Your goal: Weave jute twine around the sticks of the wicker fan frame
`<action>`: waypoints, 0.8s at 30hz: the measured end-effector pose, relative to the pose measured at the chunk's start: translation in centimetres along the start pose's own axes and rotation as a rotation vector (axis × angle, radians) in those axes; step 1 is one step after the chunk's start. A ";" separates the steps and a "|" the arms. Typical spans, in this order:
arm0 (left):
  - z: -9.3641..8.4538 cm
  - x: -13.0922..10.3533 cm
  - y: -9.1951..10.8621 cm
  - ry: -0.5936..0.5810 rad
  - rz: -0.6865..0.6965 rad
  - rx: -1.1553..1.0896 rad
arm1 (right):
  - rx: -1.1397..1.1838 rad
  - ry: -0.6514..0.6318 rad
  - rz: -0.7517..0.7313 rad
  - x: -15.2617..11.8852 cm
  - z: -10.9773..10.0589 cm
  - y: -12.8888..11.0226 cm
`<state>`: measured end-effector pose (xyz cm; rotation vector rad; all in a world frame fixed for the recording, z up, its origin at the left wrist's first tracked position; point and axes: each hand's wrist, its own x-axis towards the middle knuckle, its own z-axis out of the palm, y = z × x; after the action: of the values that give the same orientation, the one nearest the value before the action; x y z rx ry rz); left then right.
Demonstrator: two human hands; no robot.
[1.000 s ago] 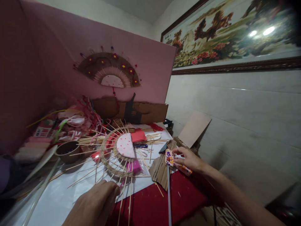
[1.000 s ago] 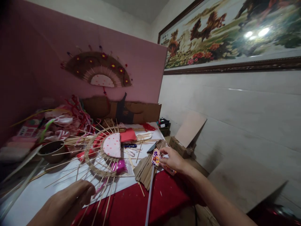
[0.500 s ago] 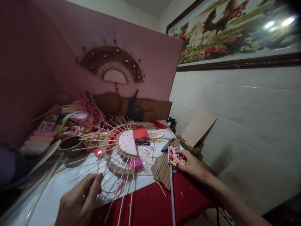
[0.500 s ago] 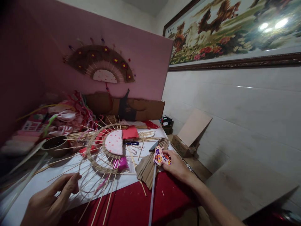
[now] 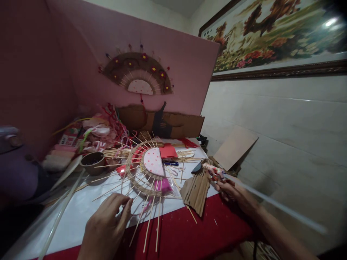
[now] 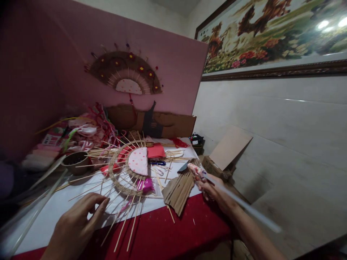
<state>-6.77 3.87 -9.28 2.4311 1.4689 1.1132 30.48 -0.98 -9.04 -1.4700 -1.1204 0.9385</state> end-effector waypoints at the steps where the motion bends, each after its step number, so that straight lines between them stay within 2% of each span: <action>1: 0.1 -0.1 0.0 -0.028 0.002 0.045 | 0.069 -0.010 -0.010 -0.4 0.2 -0.5; 5: 0.7 -0.3 0.0 -0.127 0.014 0.218 | 0.179 -0.046 0.040 -2.1 1.6 -2.6; 8: 1.1 -0.3 0.2 -0.159 0.035 0.244 | 0.189 -0.108 0.103 -3.0 3.4 -3.8; 11: 1.4 -0.3 0.7 -0.194 0.045 0.225 | 0.155 -0.215 0.138 -3.5 5.7 -4.9; 13: 1.5 -0.3 1.3 -0.238 0.064 0.227 | 0.114 -0.338 0.134 -3.5 7.3 -5.5; 16: 1.1 0.0 2.1 -0.325 0.151 0.242 | 0.112 -0.464 0.135 -3.2 9.4 -6.0; 19: 0.2 1.1 2.6 -0.358 0.262 0.309 | 0.114 -0.438 0.127 -2.9 11.0 -6.0; 21: -0.3 2.5 2.7 -0.320 0.299 0.338 | 0.118 -0.414 0.120 -2.9 11.7 -5.7; 24: -0.3 4.7 2.5 -0.345 0.413 0.293 | 0.105 -0.389 0.111 -3.3 12.2 -5.0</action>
<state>-3.86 6.23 -5.46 3.0315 1.1190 0.4981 17.23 -0.72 -6.30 -1.3061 -1.2522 1.3830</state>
